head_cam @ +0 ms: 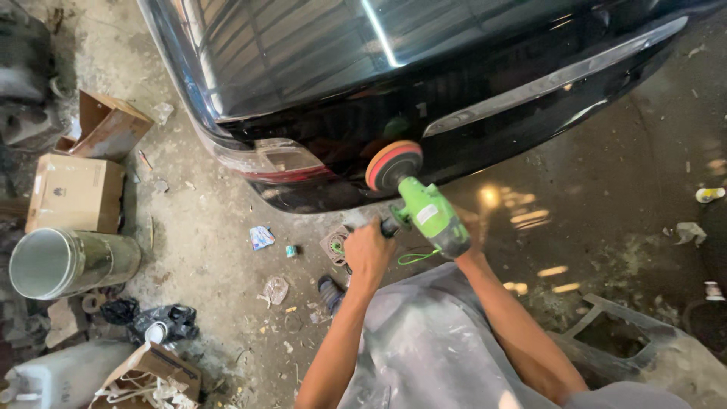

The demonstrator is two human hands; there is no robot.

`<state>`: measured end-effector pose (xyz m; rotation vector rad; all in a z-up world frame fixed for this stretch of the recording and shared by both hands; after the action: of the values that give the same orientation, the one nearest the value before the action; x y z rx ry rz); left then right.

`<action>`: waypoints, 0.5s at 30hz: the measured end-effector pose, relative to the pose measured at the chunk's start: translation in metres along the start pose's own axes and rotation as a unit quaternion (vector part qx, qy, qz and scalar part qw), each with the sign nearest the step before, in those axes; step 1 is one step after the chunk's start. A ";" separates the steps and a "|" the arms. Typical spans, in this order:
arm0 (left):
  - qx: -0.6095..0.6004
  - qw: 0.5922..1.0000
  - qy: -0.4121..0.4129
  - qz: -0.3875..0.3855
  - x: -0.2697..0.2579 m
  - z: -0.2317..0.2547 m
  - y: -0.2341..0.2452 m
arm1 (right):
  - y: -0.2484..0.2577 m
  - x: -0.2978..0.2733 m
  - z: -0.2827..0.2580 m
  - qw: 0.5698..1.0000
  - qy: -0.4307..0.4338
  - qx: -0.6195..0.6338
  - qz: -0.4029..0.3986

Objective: The person polishes the rear bumper and trunk area of a black car using a green power polisher.

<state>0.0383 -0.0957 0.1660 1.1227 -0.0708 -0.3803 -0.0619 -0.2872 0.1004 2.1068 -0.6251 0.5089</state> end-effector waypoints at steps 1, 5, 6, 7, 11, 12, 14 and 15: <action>-0.011 1.000 0.006 0.009 -0.003 -0.008 -0.006 | -0.002 0.000 -0.006 0.999 -0.027 0.041 -0.011; -0.024 0.999 0.018 0.019 -0.008 -0.026 -0.031 | -0.008 0.009 -0.013 0.996 -0.028 0.073 -0.041; -0.024 0.999 0.017 0.018 -0.007 -0.026 -0.032 | -0.006 0.010 -0.014 0.996 -0.041 0.069 -0.033; -0.024 0.999 0.018 0.017 -0.007 -0.025 -0.032 | -0.001 0.011 -0.018 0.996 -0.053 0.066 -0.028; -0.021 1.000 0.001 0.009 0.001 -0.013 -0.015 | 0.016 0.029 -0.032 0.999 -0.042 0.012 -0.030; -0.017 1.000 -0.003 0.017 0.004 -0.012 -0.010 | 0.018 0.035 -0.034 0.999 -0.035 -0.004 -0.032; -0.009 0.999 -0.014 0.032 0.007 -0.011 -0.006 | 0.019 0.041 -0.037 0.999 -0.020 -0.038 -0.034; -0.013 0.999 -0.015 0.038 0.007 -0.012 -0.006 | 0.018 0.043 -0.038 0.999 -0.010 -0.039 -0.036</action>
<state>0.0463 -0.0901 0.1541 1.0850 -0.1333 -0.3299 -0.0439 -0.2756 0.1561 2.0555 -0.5700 0.4166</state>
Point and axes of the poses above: each hand's wrist, its own x-axis towards the middle knuckle, its own y-axis out of the back of the hand, z = x × y, the point moved 4 cm from there along x, towards the middle knuckle, and after that the axes turned 2 degrees about y, right-handed, at the moved point
